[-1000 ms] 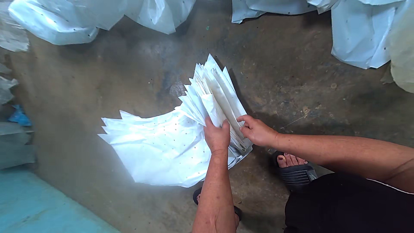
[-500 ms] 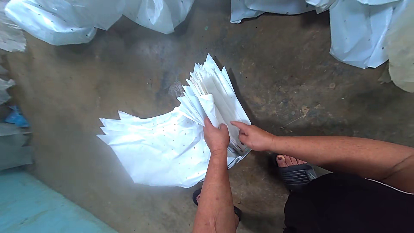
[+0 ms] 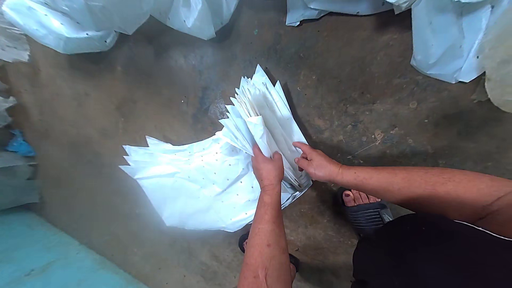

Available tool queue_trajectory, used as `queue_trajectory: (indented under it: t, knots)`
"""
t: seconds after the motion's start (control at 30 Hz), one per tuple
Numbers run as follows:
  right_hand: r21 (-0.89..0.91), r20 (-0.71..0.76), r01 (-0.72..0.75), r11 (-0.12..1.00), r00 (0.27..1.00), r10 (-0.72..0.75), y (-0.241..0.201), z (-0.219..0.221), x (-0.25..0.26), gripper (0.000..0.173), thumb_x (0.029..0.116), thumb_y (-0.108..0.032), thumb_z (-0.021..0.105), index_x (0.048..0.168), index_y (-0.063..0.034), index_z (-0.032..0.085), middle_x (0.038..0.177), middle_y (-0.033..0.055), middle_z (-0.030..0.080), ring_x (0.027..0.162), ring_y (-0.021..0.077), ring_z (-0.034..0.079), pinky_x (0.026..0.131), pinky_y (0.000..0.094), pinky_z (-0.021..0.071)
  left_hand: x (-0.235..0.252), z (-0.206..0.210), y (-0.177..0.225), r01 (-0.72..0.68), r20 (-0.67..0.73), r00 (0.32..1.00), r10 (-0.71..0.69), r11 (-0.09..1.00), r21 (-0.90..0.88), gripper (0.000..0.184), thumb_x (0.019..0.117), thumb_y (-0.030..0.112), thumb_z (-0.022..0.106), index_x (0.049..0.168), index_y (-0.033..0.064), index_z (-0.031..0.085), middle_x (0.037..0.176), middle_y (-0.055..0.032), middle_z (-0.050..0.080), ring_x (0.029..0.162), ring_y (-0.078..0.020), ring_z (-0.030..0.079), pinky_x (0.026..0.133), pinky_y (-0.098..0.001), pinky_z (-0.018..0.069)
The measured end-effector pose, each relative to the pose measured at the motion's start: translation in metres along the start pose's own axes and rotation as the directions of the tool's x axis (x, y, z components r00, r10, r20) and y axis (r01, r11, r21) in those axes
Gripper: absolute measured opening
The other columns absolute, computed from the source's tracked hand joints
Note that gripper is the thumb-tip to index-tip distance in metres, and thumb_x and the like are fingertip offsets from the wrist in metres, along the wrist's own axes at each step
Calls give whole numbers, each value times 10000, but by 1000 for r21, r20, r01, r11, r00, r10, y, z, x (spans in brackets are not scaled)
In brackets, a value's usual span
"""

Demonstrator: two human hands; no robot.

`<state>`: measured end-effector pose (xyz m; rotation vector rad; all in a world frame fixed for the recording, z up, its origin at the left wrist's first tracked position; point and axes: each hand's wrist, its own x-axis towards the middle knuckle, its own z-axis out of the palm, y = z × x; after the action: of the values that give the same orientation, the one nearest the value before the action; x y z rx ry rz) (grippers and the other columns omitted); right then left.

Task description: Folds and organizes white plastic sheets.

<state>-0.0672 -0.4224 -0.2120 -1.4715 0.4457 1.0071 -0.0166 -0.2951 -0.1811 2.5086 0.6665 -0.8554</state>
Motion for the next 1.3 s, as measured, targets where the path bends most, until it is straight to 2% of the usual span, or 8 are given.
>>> queue_trajectory:
  t: [0.2,0.43,0.67,0.9,1.03,1.13,1.2,1.3]
  knots:
    - [39,139,-80,996,988,74,-8,4,-4,467,1106,-129,405,1570,-109,357,967,140,600,688,169,518,621,331,446,0,0,-2,-34,5,999,34,999,-32,645,960,237,710,1497,34,415,1310,-277,597,1210,-418,597,996,-613,467]
    - [-212,269,49,976,963,10,-14,6,-8,587,1098,-104,378,1649,-120,179,1092,218,632,949,304,605,901,458,476,0,1,-1,-20,-9,1000,20,1000,7,679,933,245,756,1488,31,427,1300,-282,596,1197,-424,601,990,-618,469]
    - [-226,281,64,972,960,2,-11,7,-7,583,1103,-126,385,1650,-132,183,1080,217,635,936,298,611,898,453,480,1,1,-3,-15,-17,1000,15,1000,0,654,944,213,737,1488,29,425,1293,-279,605,1209,-426,597,994,-612,471]
    - [-125,-78,87,988,992,-97,-9,-6,-8,572,1092,-116,444,1615,-15,234,1077,246,659,935,356,650,879,515,519,1,2,-7,-9,-22,1000,9,1000,-19,636,947,152,698,1501,33,411,1309,-275,599,1217,-421,594,999,-611,472]
    - [44,-57,-63,997,996,65,-5,-5,-2,440,1111,-171,432,1530,-44,386,993,177,623,715,225,568,660,382,492,1,3,-5,1,-20,1000,-2,1000,-26,637,949,156,700,1505,45,411,1318,-276,595,1221,-419,592,1004,-612,466]
    - [-131,66,24,991,998,-15,-7,1,-5,389,1092,-89,409,1466,2,467,1015,218,648,858,303,628,817,464,516,1,2,-8,-46,-12,999,45,995,-90,659,950,257,729,1489,30,425,1303,-270,610,1219,-406,598,1011,-607,466]
    - [-293,194,96,951,980,-39,-14,4,-10,467,1082,-68,399,1548,-33,388,1101,264,653,999,384,642,923,535,492,0,1,-9,-67,1,998,68,989,-128,747,909,379,780,1471,30,433,1286,-257,618,1209,-390,598,1012,-597,465]
    - [-402,236,151,903,970,-57,-16,1,-12,530,1088,-89,399,1609,-82,305,1135,275,659,1051,418,642,948,566,477,-1,2,-5,-55,-7,998,55,997,-57,729,915,309,782,1482,19,427,1308,-274,602,1217,-412,595,1015,-609,461]
